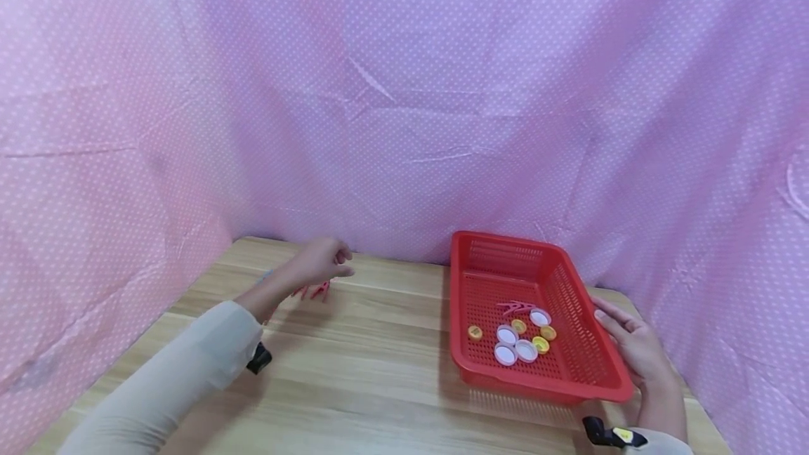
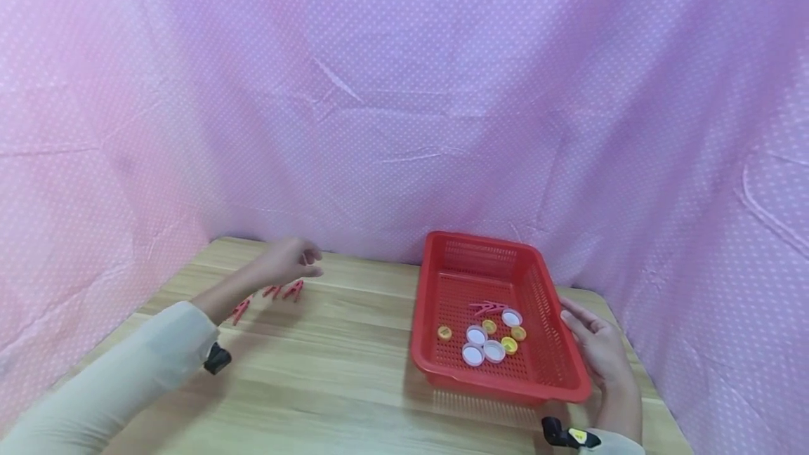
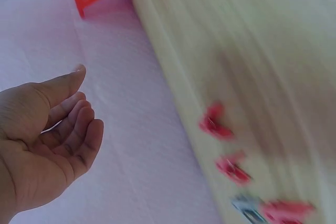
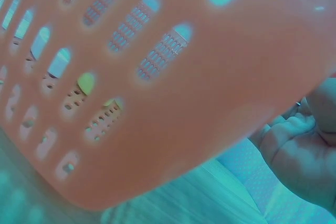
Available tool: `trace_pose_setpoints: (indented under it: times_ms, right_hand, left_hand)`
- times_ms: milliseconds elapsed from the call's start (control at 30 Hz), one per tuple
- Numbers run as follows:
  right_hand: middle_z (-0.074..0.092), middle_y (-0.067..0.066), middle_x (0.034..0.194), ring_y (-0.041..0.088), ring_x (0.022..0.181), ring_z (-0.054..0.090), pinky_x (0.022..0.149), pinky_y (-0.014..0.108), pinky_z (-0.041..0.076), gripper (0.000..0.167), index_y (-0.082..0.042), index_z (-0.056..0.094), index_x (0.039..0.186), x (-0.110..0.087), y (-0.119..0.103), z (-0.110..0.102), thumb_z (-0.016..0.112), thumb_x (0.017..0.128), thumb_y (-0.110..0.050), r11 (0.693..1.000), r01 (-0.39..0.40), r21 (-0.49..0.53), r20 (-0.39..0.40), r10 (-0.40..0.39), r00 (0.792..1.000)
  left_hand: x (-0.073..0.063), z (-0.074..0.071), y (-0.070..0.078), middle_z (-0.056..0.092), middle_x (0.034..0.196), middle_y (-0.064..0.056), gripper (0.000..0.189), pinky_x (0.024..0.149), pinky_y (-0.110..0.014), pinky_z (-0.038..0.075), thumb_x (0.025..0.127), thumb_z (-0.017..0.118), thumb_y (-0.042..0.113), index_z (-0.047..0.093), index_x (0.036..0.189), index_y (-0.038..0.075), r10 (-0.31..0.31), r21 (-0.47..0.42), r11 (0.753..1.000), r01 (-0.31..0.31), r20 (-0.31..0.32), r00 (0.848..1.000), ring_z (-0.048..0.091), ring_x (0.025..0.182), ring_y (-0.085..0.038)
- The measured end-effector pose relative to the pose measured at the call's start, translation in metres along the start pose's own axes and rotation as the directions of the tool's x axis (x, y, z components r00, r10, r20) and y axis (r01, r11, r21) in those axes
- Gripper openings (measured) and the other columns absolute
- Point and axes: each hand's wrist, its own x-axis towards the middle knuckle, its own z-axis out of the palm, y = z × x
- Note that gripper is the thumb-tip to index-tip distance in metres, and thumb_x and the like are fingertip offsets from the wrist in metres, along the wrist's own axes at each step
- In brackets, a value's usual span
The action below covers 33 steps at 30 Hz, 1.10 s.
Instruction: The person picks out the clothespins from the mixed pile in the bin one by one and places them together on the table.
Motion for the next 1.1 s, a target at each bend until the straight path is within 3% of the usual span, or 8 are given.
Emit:
trace_pose_setpoints:
  times_ms: [200,367,567,867,1100]
  right_hand:
    - [0.075,-0.010,0.103,0.015,0.087,0.074,0.072,0.035,0.061,0.038,-0.029,0.063,0.142,-0.001,-0.001,0.002,0.061,0.105,-0.021,1.000,0.009,-0.001,0.008,-0.009,1.000]
    - [0.075,-0.010,0.103,0.015,0.087,0.074,0.072,0.034,0.061,0.040,-0.027,0.060,0.144,-0.001,-0.001,0.001,0.061,0.104,-0.022,1.000,0.025,-0.009,0.006,-0.025,1.000]
    - [0.075,-0.011,0.102,0.014,0.086,0.074,0.072,0.034,0.061,0.036,-0.031,0.065,0.139,0.000,0.000,0.001,0.061,0.104,-0.021,1.000,0.020,0.003,0.005,-0.020,1.000]
    - [0.075,-0.010,0.102,0.014,0.086,0.074,0.072,0.034,0.061,0.038,-0.029,0.063,0.142,0.001,-0.001,0.000,0.062,0.104,-0.023,1.000,0.017,-0.008,-0.006,-0.017,1.000]
    - [0.075,-0.010,0.101,0.015,0.086,0.074,0.072,0.035,0.062,0.040,-0.028,0.062,0.143,0.000,0.000,0.001,0.063,0.103,-0.025,1.000,-0.012,-0.025,-0.022,0.011,1.000]
  left_hand:
    - [0.035,0.011,0.036,0.070,0.096,-0.004,0.027,0.086,-0.037,0.055,0.090,0.080,0.024,0.072,0.107,0.004,0.027,0.012,1.000,-0.027,0.022,0.999,0.065,0.092,-0.019]
    - [0.066,0.024,0.066,0.073,0.101,-0.009,0.026,0.088,-0.033,0.055,0.091,0.079,0.022,0.073,0.108,0.003,0.138,0.018,0.990,-0.138,0.005,0.990,0.067,0.094,-0.020]
    - [0.097,0.048,0.104,0.073,0.089,-0.003,0.020,0.077,-0.026,0.054,0.091,0.080,0.023,0.075,0.099,0.005,0.282,-0.024,0.959,-0.282,-0.026,0.959,0.067,0.083,-0.015]
    - [0.134,0.089,0.154,0.072,0.092,0.001,0.025,0.077,-0.018,0.050,0.093,0.078,0.027,0.074,0.105,0.005,0.371,-0.025,0.929,-0.370,0.036,0.928,0.064,0.084,-0.008]
    - [0.147,0.121,0.177,0.070,0.093,0.003,0.026,0.078,-0.015,0.050,0.094,0.077,0.029,0.075,0.108,0.007,0.393,-0.038,0.920,-0.391,0.098,0.915,0.063,0.086,-0.004]
